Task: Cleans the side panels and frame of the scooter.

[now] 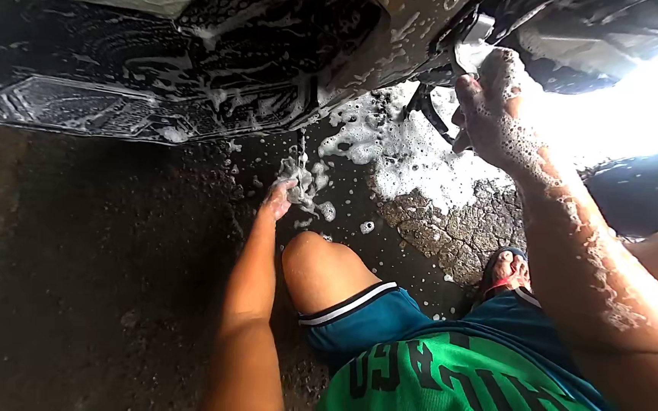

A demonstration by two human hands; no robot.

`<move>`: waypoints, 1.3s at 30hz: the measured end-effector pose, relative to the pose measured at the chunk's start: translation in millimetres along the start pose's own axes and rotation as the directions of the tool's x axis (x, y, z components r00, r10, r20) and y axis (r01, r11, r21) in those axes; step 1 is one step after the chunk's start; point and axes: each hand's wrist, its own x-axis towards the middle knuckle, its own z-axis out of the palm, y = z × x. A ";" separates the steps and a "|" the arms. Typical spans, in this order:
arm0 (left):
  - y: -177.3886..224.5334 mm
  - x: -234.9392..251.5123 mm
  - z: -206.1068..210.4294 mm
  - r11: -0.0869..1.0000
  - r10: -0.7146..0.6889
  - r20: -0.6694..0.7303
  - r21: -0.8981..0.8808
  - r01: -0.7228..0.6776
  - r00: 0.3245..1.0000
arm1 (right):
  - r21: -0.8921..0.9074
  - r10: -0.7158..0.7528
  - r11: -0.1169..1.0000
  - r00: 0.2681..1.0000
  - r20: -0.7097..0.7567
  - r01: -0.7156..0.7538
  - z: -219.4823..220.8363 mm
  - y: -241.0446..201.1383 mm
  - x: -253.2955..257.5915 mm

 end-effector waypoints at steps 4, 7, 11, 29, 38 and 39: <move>16.3 -25.7 -26.4 0.987 0.011 -0.045 0.164 -0.003 0.999 | 0.451 -0.136 0.889 0.987 0.090 0.081 -6.0 12.0 2.2; 43.6 -68.8 -27.5 0.986 0.115 -0.149 0.138 -0.095 0.982 | 0.928 -0.281 0.365 0.942 0.182 -0.071 20.8 45.1 -4.1; 77.0 -126.7 6.5 0.828 0.303 0.147 0.449 -0.337 0.941 | 0.704 -0.061 0.257 0.715 0.696 -0.663 152.0 84.0 -46.2; 162.3 24.5 -31.0 0.239 0.730 0.124 0.875 -0.421 0.672 | 0.497 -0.155 0.839 0.777 0.610 -0.223 375.6 37.3 -4.0; 158.1 29.7 -30.1 0.210 0.748 0.097 0.903 -0.373 0.657 | 0.363 -0.074 0.897 0.725 0.685 -0.253 379.1 40.5 7.8; 158.1 30.1 -30.5 0.207 0.748 0.095 0.906 -0.368 0.657 | 0.364 -0.118 0.908 0.707 0.697 -0.207 377.2 44.1 1.7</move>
